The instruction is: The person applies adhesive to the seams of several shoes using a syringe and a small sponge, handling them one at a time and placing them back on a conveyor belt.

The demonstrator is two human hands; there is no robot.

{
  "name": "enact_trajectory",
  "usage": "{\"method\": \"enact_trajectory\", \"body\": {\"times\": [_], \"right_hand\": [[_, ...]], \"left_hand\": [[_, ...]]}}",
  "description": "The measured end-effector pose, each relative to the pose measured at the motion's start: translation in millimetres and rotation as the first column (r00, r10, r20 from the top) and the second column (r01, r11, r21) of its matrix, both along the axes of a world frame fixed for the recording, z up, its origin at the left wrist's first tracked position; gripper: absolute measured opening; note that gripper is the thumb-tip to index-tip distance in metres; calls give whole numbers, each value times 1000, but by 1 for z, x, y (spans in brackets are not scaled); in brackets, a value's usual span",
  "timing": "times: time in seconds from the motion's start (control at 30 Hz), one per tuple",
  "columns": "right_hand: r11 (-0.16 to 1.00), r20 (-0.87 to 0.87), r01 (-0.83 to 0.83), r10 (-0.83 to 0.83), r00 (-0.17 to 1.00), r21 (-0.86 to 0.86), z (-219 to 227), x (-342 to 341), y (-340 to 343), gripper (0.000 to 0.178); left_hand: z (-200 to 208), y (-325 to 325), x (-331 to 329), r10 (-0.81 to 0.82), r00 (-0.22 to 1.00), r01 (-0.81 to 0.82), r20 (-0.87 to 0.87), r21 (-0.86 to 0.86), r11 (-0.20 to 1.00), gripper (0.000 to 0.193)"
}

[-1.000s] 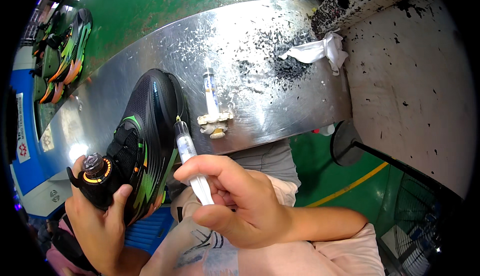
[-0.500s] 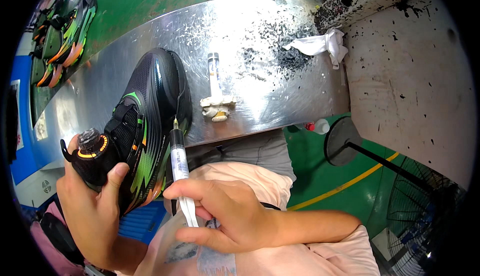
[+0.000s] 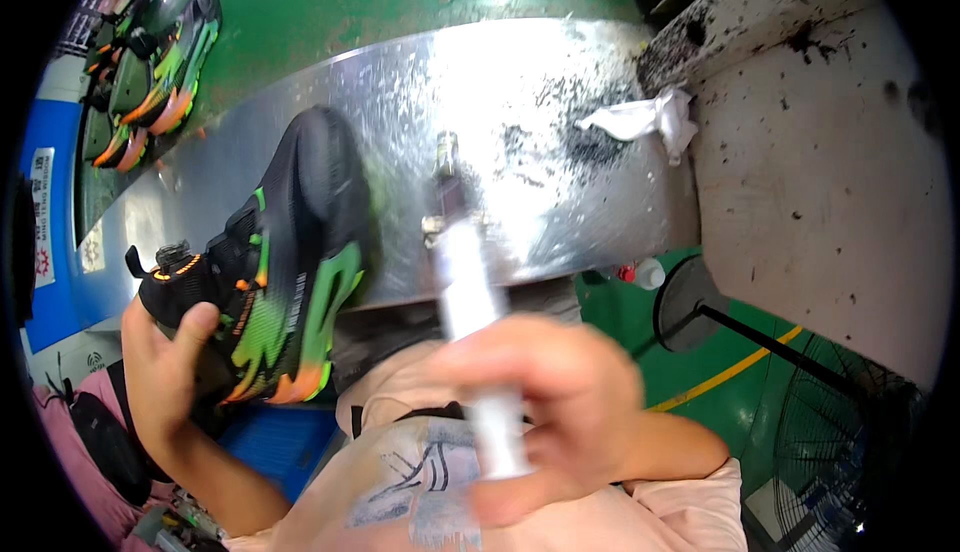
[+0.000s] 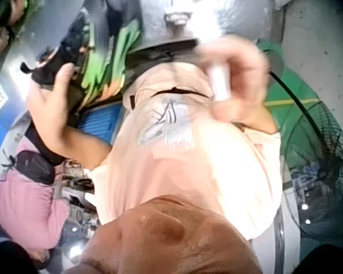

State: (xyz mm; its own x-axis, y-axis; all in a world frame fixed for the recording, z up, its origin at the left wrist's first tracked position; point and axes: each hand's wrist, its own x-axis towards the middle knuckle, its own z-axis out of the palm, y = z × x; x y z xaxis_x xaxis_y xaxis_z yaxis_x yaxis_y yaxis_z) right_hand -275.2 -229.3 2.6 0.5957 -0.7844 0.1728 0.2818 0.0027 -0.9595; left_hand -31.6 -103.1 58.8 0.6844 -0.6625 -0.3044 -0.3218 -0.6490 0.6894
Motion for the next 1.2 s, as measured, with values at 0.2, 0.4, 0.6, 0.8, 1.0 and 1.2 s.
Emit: {"method": "enact_trajectory", "body": {"times": [0.2,0.4,0.6,0.8,1.0,1.2], "right_hand": [[992,-175,107,-118,978,-71,-9,-11,-73,82],[994,-340,-61,25,940,-94,-44,-23,-92,50],[995,-380,-100,91,921,-6,-44,-31,-90,52],[963,-541,-246,151,828,-107,-39,-33,-92,56],[951,-475,-286,199,857,-119,-33,-24,-91,44],[895,-662,-370,121,740,-250,-22,-26,-102,42]], "left_hand": [[-1,-37,71,-72,996,82,57,-214,973,34],[-3,-261,131,-191,888,266,418,-129,955,57],[-72,-397,81,-191,833,253,519,-50,966,71],[-64,-224,175,102,275,387,956,-207,898,50],[-63,-55,295,417,865,-292,277,-397,870,38],[-20,-10,196,143,963,-60,230,-336,940,29]]}}
